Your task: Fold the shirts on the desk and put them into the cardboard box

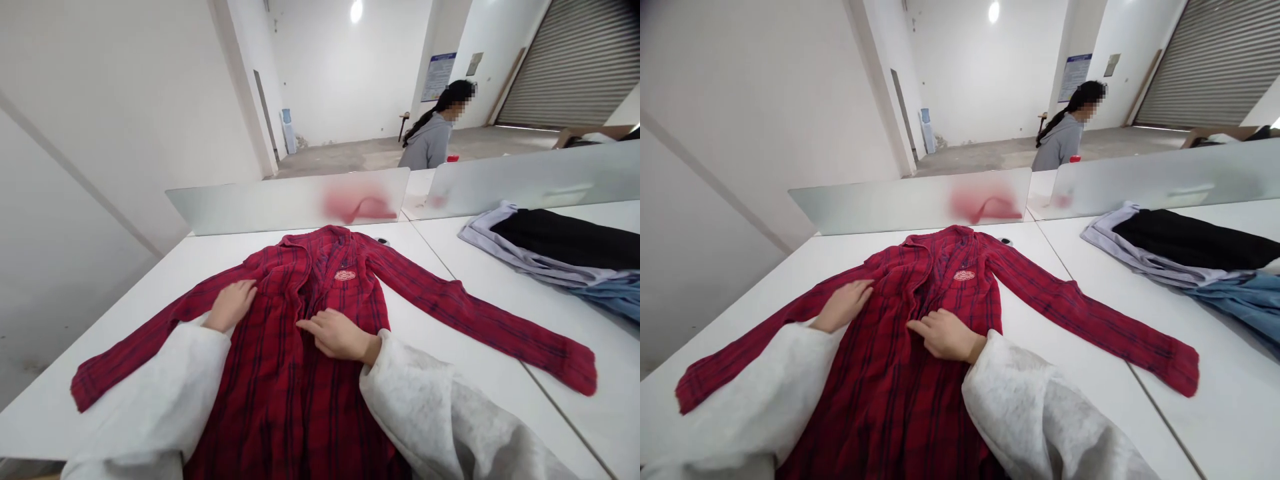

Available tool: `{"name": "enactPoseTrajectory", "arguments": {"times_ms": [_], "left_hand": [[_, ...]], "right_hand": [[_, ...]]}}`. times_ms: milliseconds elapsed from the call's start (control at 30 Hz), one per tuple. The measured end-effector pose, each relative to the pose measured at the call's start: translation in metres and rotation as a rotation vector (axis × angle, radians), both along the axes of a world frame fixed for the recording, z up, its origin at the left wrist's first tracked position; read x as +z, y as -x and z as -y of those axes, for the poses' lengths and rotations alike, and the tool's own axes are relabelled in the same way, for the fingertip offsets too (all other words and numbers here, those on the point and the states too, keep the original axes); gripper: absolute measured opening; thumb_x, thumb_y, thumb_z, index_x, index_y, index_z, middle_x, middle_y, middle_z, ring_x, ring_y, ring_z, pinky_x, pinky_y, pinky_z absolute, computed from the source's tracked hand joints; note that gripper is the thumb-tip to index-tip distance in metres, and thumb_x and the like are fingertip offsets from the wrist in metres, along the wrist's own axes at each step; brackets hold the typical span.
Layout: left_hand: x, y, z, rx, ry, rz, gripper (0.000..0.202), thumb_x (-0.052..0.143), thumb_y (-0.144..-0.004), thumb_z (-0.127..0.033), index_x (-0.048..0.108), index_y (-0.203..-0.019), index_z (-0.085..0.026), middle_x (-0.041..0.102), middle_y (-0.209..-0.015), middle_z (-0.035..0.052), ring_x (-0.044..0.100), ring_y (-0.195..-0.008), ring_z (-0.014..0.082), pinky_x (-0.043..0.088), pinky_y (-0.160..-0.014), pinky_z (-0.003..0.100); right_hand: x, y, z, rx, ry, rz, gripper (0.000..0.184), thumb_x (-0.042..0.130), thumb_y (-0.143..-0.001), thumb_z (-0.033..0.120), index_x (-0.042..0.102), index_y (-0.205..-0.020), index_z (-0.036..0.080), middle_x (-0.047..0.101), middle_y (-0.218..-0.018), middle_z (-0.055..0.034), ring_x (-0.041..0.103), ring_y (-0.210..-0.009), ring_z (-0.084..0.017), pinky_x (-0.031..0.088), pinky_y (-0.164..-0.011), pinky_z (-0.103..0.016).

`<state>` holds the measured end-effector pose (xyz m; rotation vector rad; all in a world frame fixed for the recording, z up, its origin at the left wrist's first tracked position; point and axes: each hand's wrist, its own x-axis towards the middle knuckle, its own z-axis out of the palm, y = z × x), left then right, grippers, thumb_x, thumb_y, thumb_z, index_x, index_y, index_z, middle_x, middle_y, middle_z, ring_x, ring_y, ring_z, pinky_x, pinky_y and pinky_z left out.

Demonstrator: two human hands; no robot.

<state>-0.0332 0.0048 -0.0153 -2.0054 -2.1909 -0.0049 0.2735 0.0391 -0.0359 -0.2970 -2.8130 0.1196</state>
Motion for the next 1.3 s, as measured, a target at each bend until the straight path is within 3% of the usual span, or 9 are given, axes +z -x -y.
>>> {"name": "enactPoseTrajectory", "arguments": {"times_ms": [200, 300, 400, 567, 767, 833, 1033, 1167, 1300], "left_hand": [[-0.047, -0.041, 0.046, -0.112, 0.037, 0.091, 0.067, 0.025, -0.091, -0.056, 0.033, -0.143, -0.015, 0.032, -0.149, 0.0151, 0.029, -0.138, 0.0285, 0.031, -0.107, 0.047], [-0.059, -0.034, 0.053, -0.063, 0.035, 0.092, 0.069, 0.025, -0.091, -0.057, 0.023, -0.147, -0.017, 0.024, -0.152, 0.0137, 0.021, -0.14, 0.0294, 0.026, -0.109, 0.052], [-0.057, -0.022, 0.046, -0.034, 0.074, 0.06, 0.069, 0.025, -0.091, -0.056, 0.023, -0.147, -0.016, 0.023, -0.152, 0.0132, 0.02, -0.14, 0.0314, 0.025, -0.108, 0.054], [-0.041, -0.008, 0.021, -0.027, 0.147, -0.007, 0.065, 0.026, -0.093, -0.051, 0.026, -0.146, -0.013, 0.023, -0.152, 0.0162, 0.021, -0.14, 0.0329, 0.026, -0.107, 0.055], [-0.017, -0.024, 0.018, 0.012, 0.217, -0.014, 0.065, 0.037, -0.092, -0.045, 0.028, -0.144, -0.007, 0.023, -0.15, 0.0203, 0.015, -0.141, 0.0323, 0.023, -0.109, 0.054], [-0.006, -0.032, 0.038, 0.019, 0.243, 0.068, 0.069, 0.04, -0.09, -0.048, 0.028, -0.144, -0.008, 0.023, -0.15, 0.0195, 0.018, -0.139, 0.0337, 0.026, -0.108, 0.053], [0.013, -0.053, 0.145, -0.281, 0.346, 0.331, 0.056, 0.04, -0.091, -0.051, 0.032, -0.143, -0.031, 0.032, -0.148, 0.0032, 0.032, -0.135, 0.0252, 0.037, -0.106, 0.043], [-0.009, -0.071, 0.191, -0.273, 0.291, 0.242, 0.063, 0.046, -0.089, -0.049, 0.024, -0.145, -0.032, 0.031, -0.148, 0.0057, 0.032, -0.135, 0.0295, 0.038, -0.103, 0.051], [-0.038, -0.08, 0.207, -0.243, 0.096, 0.126, 0.072, 0.047, -0.088, -0.051, 0.012, -0.147, -0.029, 0.028, -0.15, 0.0081, 0.027, -0.137, 0.0311, 0.034, -0.105, 0.054]], "right_hand": [[0.011, -0.052, -0.065, -0.694, -0.008, 0.161, 0.044, 0.033, -0.093, 0.018, 0.044, -0.135, 0.012, 0.041, -0.138, -0.0213, 0.038, -0.126, -0.033, 0.032, -0.098, -0.05], [0.01, -0.09, -0.098, -1.039, 0.222, 0.345, 0.056, 0.033, -0.095, 0.037, 0.028, -0.145, 0.013, 0.022, -0.149, -0.0243, 0.026, -0.133, -0.041, 0.029, -0.098, -0.059], [0.006, -0.117, -0.12, -1.156, 0.436, 0.446, 0.066, 0.03, -0.093, 0.051, 0.021, -0.148, 0.016, 0.02, -0.151, -0.0229, 0.024, -0.134, -0.043, 0.031, -0.098, -0.059], [-0.013, -0.144, -0.142, -1.159, 0.317, 0.308, 0.062, 0.021, -0.095, 0.051, 0.022, -0.148, 0.02, 0.017, -0.154, -0.014, 0.014, -0.139, -0.039, 0.02, -0.105, -0.062], [-0.038, -0.171, -0.161, -1.015, 0.096, 0.022, 0.058, 0.03, -0.094, 0.044, 0.035, -0.143, 0.013, 0.035, -0.147, -0.0136, 0.025, -0.137, -0.035, 0.023, -0.107, -0.058], [-0.038, -0.172, -0.162, -0.947, 0.002, -0.1, 0.053, 0.03, -0.094, 0.038, 0.043, -0.138, 0.011, 0.042, -0.143, -0.0138, 0.031, -0.134, -0.033, 0.027, -0.106, -0.055], [-0.027, -0.147, -0.148, -0.58, -0.143, -0.222, 0.043, 0.029, -0.096, 0.031, 0.059, -0.123, 0.016, 0.058, -0.129, -0.0096, 0.047, -0.124, -0.024, 0.033, -0.105, -0.044], [-0.032, -0.135, -0.138, -0.467, -0.094, -0.078, 0.05, 0.034, -0.095, 0.044, 0.051, -0.133, 0.017, 0.045, -0.141, -0.0114, 0.036, -0.133, -0.025, 0.03, -0.108, -0.044], [-0.037, -0.142, -0.142, -0.504, 0.046, 0.136, 0.056, 0.034, -0.093, 0.049, 0.039, -0.141, 0.021, 0.029, -0.15, -0.0109, 0.022, -0.139, -0.028, 0.022, -0.11, -0.051]]}}
